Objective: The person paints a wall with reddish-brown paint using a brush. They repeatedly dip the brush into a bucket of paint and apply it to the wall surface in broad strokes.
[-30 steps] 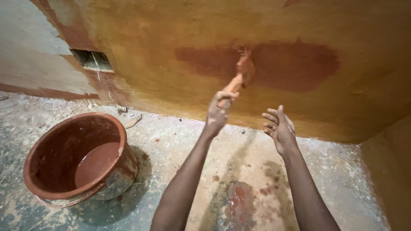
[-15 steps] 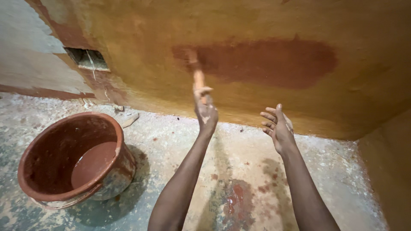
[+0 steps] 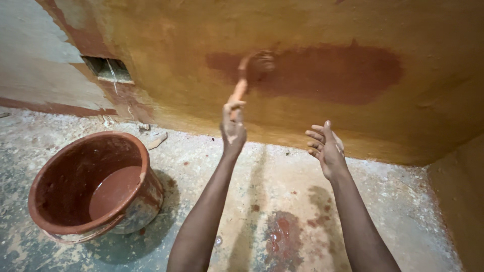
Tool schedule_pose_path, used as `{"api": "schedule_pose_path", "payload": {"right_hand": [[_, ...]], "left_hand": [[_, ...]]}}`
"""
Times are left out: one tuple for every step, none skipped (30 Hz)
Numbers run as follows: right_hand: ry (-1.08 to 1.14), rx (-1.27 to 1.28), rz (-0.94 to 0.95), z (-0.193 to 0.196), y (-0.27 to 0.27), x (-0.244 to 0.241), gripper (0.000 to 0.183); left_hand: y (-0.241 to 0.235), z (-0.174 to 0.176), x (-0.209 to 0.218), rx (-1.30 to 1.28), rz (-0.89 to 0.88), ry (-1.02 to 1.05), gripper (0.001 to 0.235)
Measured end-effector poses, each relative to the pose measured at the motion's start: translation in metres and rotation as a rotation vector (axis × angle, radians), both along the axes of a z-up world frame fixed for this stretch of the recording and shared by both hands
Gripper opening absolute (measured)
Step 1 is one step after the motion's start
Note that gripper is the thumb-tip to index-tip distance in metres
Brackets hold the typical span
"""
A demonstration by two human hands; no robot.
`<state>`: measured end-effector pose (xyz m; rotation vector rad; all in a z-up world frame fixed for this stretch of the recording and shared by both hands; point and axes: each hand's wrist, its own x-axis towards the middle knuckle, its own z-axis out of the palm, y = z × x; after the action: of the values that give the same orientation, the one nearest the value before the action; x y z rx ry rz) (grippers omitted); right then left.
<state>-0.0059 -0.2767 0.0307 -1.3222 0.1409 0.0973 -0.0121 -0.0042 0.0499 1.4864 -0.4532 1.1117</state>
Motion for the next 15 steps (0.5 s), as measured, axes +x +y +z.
{"api": "schedule_pose_path", "payload": {"right_hand": [[0.005, -0.004, -0.001, 0.000, -0.002, -0.001, 0.061], [0.007, -0.008, -0.002, 0.001, -0.004, -0.002, 0.061], [0.009, -0.013, -0.003, 0.002, -0.006, -0.002, 0.061], [0.012, -0.014, -0.007, 0.003, -0.008, -0.002, 0.061], [0.015, -0.015, -0.011, 0.003, -0.009, -0.003, 0.061], [0.018, -0.016, -0.015, 0.003, -0.011, -0.003, 0.061], [0.013, -0.017, -0.015, 0.003, -0.011, -0.003, 0.061], [0.009, -0.019, -0.015, 0.003, -0.011, -0.004, 0.061], [0.006, -0.022, -0.014, 0.002, -0.011, -0.005, 0.061], [0.006, -0.013, -0.009, 0.003, -0.010, -0.005, 0.061], [0.006, -0.005, -0.005, 0.003, -0.009, -0.006, 0.061], [0.005, 0.003, 0.000, 0.004, -0.007, -0.007, 0.060], [0.003, -0.014, 0.009, 0.006, -0.005, -0.008, 0.060], [0.002, -0.029, 0.020, 0.007, -0.003, -0.009, 0.060], [0.000, -0.045, 0.031, 0.009, 0.000, -0.010, 0.059]], "left_hand": [[0.005, -0.004, -0.003, -0.018, 0.116, 0.094, 0.024], [0.008, -0.008, -0.005, -0.036, 0.231, 0.186, 0.024], [0.008, -0.012, -0.005, -0.054, 0.346, 0.278, 0.024], [0.005, -0.016, -0.003, -0.104, 0.351, 0.318, 0.024], [-0.002, -0.019, 0.000, -0.154, 0.355, 0.358, 0.024], [-0.011, -0.023, 0.004, -0.204, 0.359, 0.398, 0.024], [-0.021, -0.025, 0.010, -0.235, 0.341, 0.413, 0.023], [-0.032, -0.026, 0.017, -0.267, 0.324, 0.429, 0.022], [-0.041, -0.027, 0.020, -0.298, 0.306, 0.446, 0.021], [-0.048, -0.030, 0.021, -0.216, 0.240, 0.331, 0.024], [-0.055, -0.032, 0.020, -0.134, 0.173, 0.218, 0.029], [-0.061, -0.033, 0.018, -0.051, 0.103, 0.107, 0.036], [-0.067, -0.033, 0.017, -0.004, 0.076, 0.138, 0.029], [-0.071, -0.032, 0.015, 0.044, 0.050, 0.170, 0.025], [-0.075, -0.031, 0.013, 0.093, 0.024, 0.201, 0.023]]}}
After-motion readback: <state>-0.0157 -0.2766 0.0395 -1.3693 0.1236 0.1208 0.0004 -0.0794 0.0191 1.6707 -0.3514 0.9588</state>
